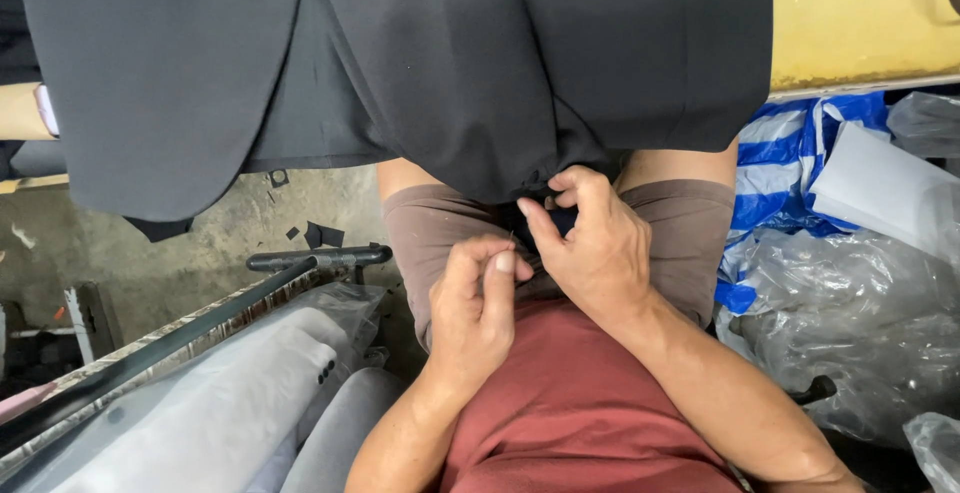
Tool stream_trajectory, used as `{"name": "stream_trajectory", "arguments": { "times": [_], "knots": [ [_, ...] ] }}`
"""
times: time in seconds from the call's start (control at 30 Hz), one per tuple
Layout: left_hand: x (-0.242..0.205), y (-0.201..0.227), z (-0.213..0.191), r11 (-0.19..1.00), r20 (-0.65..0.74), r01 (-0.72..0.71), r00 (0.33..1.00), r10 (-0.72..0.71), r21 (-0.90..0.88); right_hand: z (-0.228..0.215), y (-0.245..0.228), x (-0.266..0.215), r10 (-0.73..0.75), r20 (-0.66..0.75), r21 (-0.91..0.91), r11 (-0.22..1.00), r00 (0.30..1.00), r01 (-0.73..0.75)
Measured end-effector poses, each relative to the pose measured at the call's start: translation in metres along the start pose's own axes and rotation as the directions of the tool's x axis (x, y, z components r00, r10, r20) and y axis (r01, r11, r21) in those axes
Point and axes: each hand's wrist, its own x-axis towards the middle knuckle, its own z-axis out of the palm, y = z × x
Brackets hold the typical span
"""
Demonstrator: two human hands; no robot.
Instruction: The person sews a button onto the cuff of a dark suit jacket using a needle and thread. They manipulate the fabric and needle to secure the button in place.
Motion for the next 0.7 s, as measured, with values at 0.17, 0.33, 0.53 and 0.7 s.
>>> {"name": "stream_trajectory", "arguments": {
  "times": [0.17,0.33,0.53,0.7],
  "knots": [
    [-0.014,0.048,-0.025,0.995,0.081,-0.096,0.992,0.094,0.02,0.006,-0.007,0.001,0.17,0.117,-0.005,0.985,0.978,-0.171],
    [-0.016,0.067,-0.03,0.942,0.067,-0.305,0.946,0.316,-0.142,-0.005,-0.026,0.015,0.237,0.143,0.134,0.957,0.961,-0.256],
    [-0.02,0.064,-0.023,0.944,0.158,-0.267,0.941,0.298,-0.192,0.003,-0.02,0.013,0.465,0.55,0.54,0.435,0.694,-0.72],
    [-0.031,0.063,-0.015,0.973,0.374,-0.2,0.899,0.23,-0.118,-0.004,-0.028,0.022,0.522,0.681,0.478,0.214,0.514,-0.852]
  ]
}}
